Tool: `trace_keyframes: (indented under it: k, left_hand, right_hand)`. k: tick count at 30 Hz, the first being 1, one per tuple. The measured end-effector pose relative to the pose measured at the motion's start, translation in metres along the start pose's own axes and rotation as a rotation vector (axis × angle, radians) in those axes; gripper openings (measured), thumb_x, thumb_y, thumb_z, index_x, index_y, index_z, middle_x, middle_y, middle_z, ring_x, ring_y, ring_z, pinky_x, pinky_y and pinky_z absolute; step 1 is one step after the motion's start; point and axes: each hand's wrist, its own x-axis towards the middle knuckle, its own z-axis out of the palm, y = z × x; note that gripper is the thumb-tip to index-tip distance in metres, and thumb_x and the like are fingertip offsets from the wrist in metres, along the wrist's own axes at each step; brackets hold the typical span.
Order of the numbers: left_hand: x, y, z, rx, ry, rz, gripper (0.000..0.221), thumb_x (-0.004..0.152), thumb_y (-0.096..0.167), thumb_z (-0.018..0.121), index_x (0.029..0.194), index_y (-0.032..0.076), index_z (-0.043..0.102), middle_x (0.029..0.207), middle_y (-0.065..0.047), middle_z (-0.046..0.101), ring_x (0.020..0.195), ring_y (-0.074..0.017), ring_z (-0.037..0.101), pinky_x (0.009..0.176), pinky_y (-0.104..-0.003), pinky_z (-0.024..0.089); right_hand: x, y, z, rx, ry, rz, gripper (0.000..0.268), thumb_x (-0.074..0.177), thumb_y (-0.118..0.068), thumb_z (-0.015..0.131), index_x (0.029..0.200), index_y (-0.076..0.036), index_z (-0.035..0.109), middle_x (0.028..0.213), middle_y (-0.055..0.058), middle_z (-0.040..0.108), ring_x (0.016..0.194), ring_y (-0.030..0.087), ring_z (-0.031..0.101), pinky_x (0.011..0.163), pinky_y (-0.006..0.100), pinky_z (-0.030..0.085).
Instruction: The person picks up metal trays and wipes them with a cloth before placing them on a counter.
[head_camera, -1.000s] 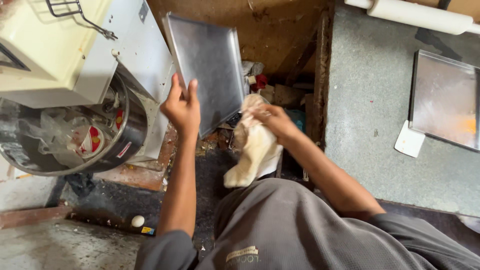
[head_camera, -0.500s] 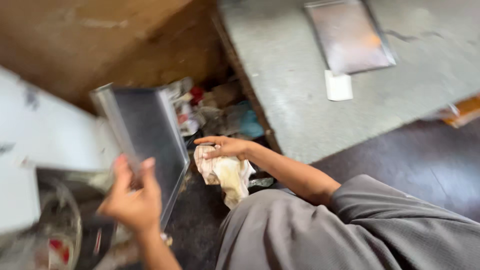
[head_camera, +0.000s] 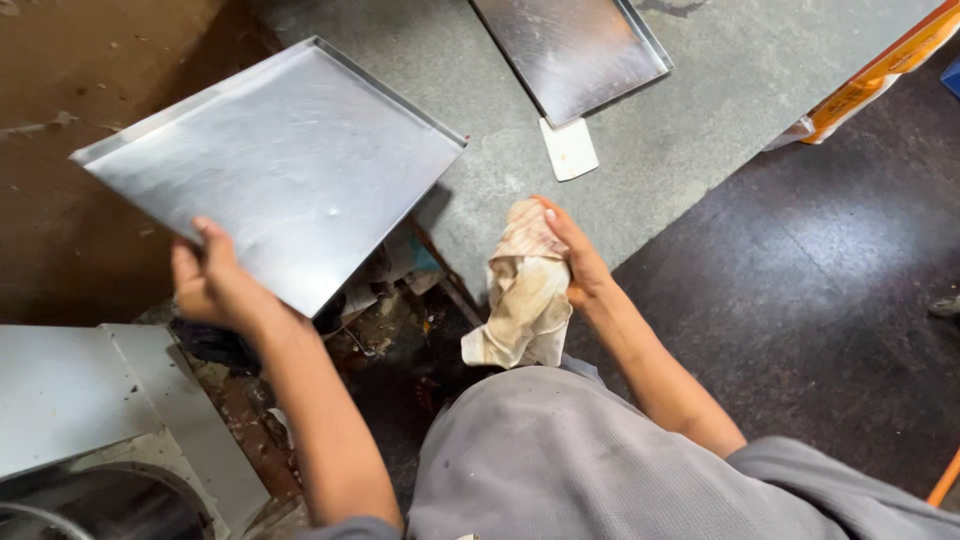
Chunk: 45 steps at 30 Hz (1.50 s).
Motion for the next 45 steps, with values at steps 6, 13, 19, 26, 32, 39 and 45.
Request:
trace_keyframes:
  k: [6, 13, 19, 26, 32, 39, 45]
  left_hand:
    - [-0.002, -0.058, 0.047, -0.220, 0.104, -0.257, 0.026, 0.091, 0.019, 0.072, 0.112, 0.005, 0.072, 0.108, -0.011, 0.073, 0.093, -0.0253, 0.075, 0.075, -0.045, 0.068]
    - [0.018, -0.095, 0.070, -0.252, 0.161, -0.339, 0.031, 0.090, 0.020, 0.073, 0.116, 0.005, 0.066, 0.115, -0.014, 0.071, 0.097, -0.0296, 0.075, 0.076, -0.050, 0.063]
    - [0.033, -0.131, 0.076, -0.083, 0.121, -0.462, 0.029, 0.094, 0.015, 0.070, 0.120, 0.006, 0.061, 0.117, -0.014, 0.068, 0.103, -0.0276, 0.070, 0.082, -0.048, 0.063]
    - [0.034, -0.139, 0.074, 0.005, -0.090, -0.477, 0.028, 0.098, 0.013, 0.065, 0.121, -0.002, 0.061, 0.123, -0.016, 0.069, 0.112, -0.0283, 0.072, 0.095, -0.046, 0.058]
    - [0.015, -0.162, 0.058, 0.238, -0.368, -0.767, 0.038, 0.108, 0.021, 0.064, 0.127, -0.011, 0.056, 0.119, -0.022, 0.064, 0.115, -0.0343, 0.067, 0.100, -0.045, 0.056]
    - [-0.005, -0.131, 0.009, 0.195, -0.365, -0.528, 0.043, 0.102, 0.028, 0.058, 0.135, 0.001, 0.056, 0.124, -0.022, 0.069, 0.117, -0.0302, 0.070, 0.100, -0.039, 0.057]
    - [-0.031, -0.125, -0.067, 0.456, -0.147, -0.416, 0.079, 0.094, 0.062, 0.054, 0.144, 0.002, 0.050, 0.144, -0.021, 0.059, 0.133, -0.0342, 0.057, 0.102, -0.050, 0.050]
  right_hand:
    - [0.019, -0.033, -0.042, -0.178, 0.218, -0.185, 0.061, 0.088, -0.016, 0.073, 0.143, -0.009, 0.048, 0.126, 0.016, 0.064, 0.112, 0.029, 0.067, 0.095, 0.047, 0.059]
    - [0.156, -0.035, -0.082, -1.278, 0.171, -0.676, 0.061, 0.086, -0.002, 0.076, 0.142, -0.002, 0.053, 0.131, 0.019, 0.062, 0.124, 0.034, 0.061, 0.107, 0.041, 0.048]
    - [0.267, 0.040, -0.029, -1.278, 0.390, -0.450, 0.029, 0.105, -0.017, 0.039, 0.121, -0.003, 0.059, 0.103, 0.021, 0.066, 0.098, 0.037, 0.066, 0.087, 0.050, 0.051]
    - [0.144, 0.151, 0.041, -1.216, -1.081, -0.279, 0.051, 0.071, 0.009, 0.056, 0.116, -0.006, 0.075, 0.114, 0.018, 0.075, 0.101, 0.032, 0.072, 0.088, 0.042, 0.057]
    - [0.092, 0.159, 0.034, -0.910, -1.403, 0.034, 0.050, 0.075, 0.003, 0.062, 0.124, 0.000, 0.071, 0.120, 0.018, 0.074, 0.111, 0.030, 0.070, 0.098, 0.040, 0.054]
    - [0.112, 0.083, 0.069, -0.763, -0.993, -0.015, 0.041, 0.080, 0.004, 0.053, 0.115, -0.001, 0.073, 0.113, 0.014, 0.076, 0.105, 0.023, 0.075, 0.099, 0.037, 0.060]
    - [0.117, 0.065, 0.114, -0.656, -0.532, -0.275, 0.034, 0.093, 0.002, 0.053, 0.120, -0.003, 0.073, 0.119, 0.012, 0.075, 0.106, 0.023, 0.073, 0.095, 0.039, 0.062]
